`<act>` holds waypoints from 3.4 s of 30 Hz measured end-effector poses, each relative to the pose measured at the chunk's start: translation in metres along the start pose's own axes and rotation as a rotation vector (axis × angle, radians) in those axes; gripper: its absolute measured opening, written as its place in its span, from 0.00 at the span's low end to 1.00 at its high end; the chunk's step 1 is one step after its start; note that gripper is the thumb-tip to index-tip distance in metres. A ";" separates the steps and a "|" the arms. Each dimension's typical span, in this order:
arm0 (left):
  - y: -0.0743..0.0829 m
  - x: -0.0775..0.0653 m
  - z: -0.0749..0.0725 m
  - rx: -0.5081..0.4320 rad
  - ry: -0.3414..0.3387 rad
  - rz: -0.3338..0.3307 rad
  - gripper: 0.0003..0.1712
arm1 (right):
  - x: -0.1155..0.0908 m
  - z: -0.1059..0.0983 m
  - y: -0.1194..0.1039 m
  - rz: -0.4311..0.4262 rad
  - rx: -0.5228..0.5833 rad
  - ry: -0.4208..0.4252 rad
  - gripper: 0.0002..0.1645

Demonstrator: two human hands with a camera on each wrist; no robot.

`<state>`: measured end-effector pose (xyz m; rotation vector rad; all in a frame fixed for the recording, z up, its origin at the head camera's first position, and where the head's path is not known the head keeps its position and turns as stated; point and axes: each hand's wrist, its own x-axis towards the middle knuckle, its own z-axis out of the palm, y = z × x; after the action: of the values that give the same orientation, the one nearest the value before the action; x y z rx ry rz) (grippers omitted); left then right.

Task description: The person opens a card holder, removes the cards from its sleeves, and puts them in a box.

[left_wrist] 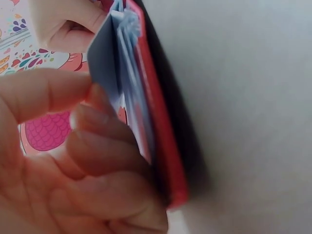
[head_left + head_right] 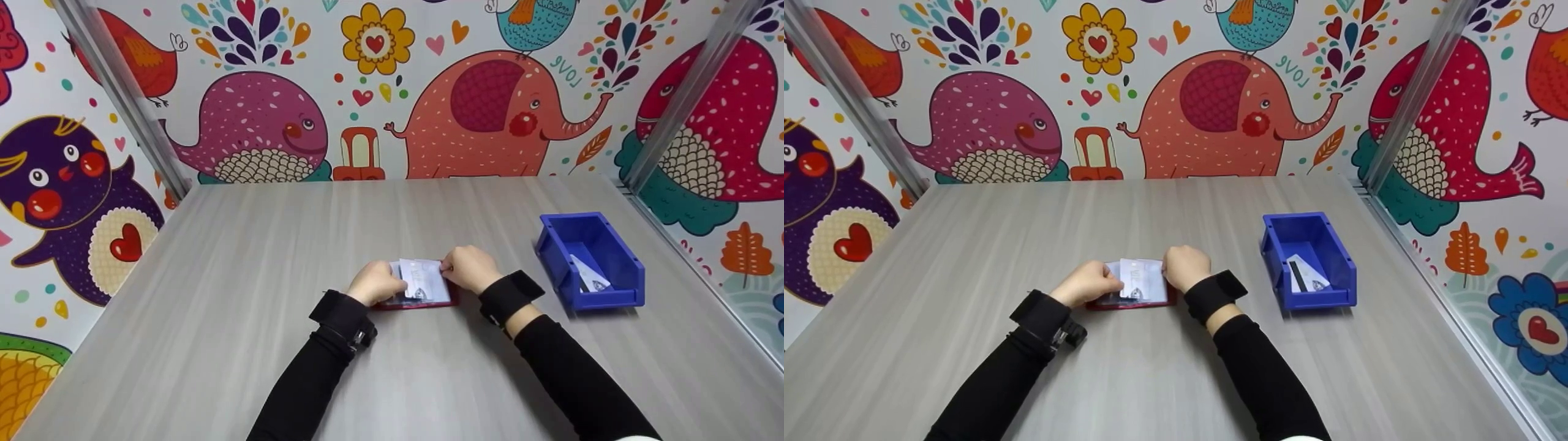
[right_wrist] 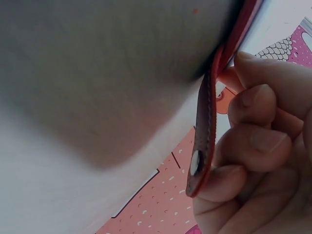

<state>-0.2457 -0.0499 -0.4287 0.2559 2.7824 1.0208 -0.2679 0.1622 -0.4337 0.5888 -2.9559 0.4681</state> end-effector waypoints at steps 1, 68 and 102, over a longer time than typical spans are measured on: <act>0.000 0.000 0.000 0.001 0.000 0.000 0.17 | 0.000 0.000 0.000 0.000 -0.002 0.000 0.06; 0.007 -0.016 -0.049 -0.430 0.174 0.015 0.09 | -0.009 -0.002 0.007 -0.053 0.038 0.022 0.09; 0.023 -0.014 -0.023 -0.285 0.207 0.067 0.05 | -0.015 -0.030 -0.021 -0.121 0.113 0.227 0.13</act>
<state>-0.2347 -0.0501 -0.3952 0.2159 2.7708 1.5211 -0.2455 0.1582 -0.4017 0.6726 -2.6766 0.6458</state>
